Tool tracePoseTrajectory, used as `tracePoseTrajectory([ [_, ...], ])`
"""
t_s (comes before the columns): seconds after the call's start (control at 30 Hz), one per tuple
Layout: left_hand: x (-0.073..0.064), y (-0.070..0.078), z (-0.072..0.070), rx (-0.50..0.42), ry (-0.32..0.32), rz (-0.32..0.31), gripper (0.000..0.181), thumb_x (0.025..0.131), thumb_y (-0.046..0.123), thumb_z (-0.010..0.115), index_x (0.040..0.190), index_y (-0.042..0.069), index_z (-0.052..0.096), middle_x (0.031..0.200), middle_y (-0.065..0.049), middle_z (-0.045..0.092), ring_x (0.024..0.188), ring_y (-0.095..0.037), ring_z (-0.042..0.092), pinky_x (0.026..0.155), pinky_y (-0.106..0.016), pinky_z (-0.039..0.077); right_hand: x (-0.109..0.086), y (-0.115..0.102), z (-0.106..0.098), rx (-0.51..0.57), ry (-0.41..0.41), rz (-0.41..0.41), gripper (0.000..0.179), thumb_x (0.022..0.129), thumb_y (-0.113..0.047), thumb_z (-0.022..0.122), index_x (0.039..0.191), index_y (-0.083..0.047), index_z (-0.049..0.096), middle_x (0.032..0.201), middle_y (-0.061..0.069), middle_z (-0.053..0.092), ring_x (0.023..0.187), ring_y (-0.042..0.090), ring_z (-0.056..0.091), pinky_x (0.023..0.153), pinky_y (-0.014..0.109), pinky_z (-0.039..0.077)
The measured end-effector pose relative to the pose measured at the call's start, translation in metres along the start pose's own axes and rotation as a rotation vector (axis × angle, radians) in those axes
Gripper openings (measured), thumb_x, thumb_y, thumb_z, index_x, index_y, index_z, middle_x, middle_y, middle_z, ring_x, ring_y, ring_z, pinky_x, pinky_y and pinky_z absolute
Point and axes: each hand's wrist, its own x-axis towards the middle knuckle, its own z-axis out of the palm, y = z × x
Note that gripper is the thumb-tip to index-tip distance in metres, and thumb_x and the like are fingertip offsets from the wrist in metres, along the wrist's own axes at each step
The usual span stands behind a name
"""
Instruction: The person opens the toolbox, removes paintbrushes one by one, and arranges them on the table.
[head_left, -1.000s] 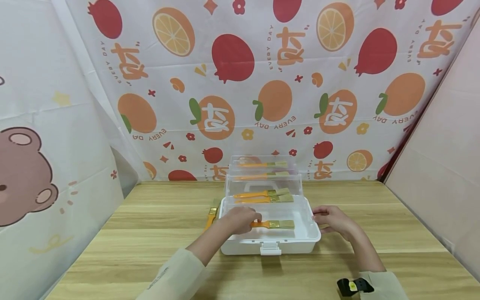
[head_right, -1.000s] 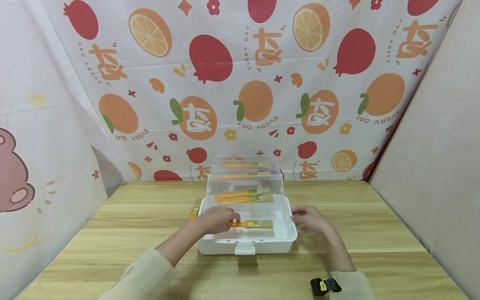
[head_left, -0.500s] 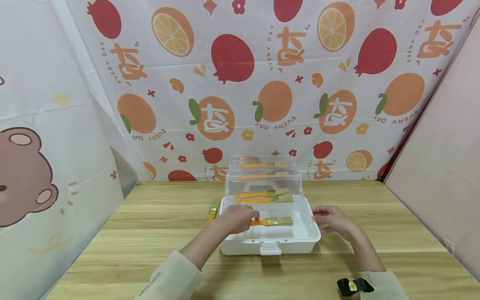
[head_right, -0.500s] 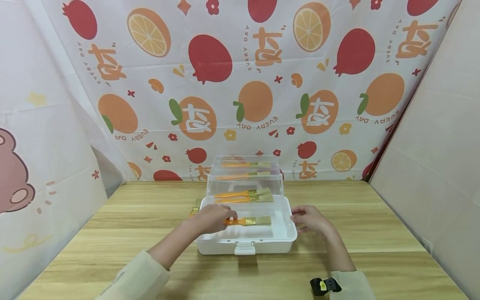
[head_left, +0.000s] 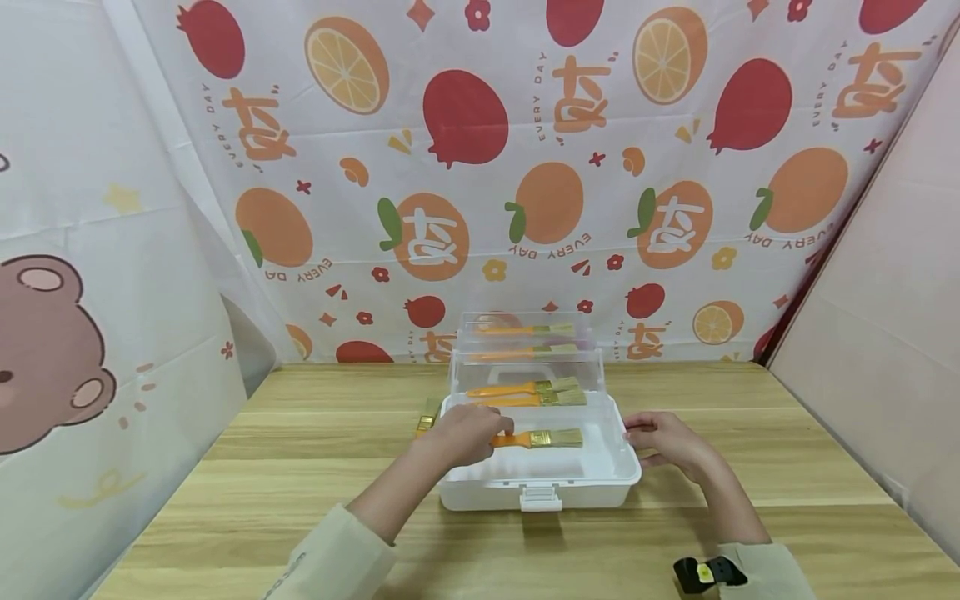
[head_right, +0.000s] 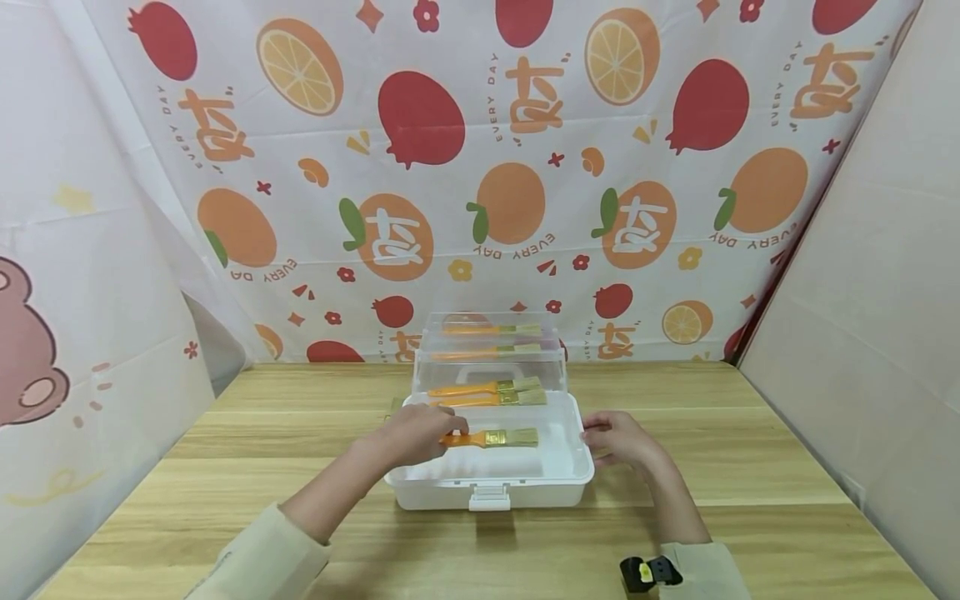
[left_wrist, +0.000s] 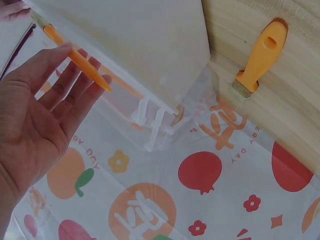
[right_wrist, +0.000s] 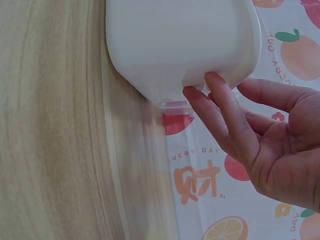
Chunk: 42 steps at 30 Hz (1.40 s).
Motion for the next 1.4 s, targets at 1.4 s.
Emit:
tracePoseTrajectory([
  [1.4,-0.071,-0.057,-0.031,-0.122,0.091,-0.292,0.024,0.074,-0.001,0.07,0.095,0.01,0.068,0.078,0.002,0.06,0.067,-0.014,0.054,0.062,-0.029,0.048,0.0,-0.001,0.0,-0.001,-0.001,0.003,0.039,0.09,-0.01,0.056,0.12,0.013,0.048,0.104,0.012,0.06,0.092,0.021,0.058,0.071,0.04,0.052],
])
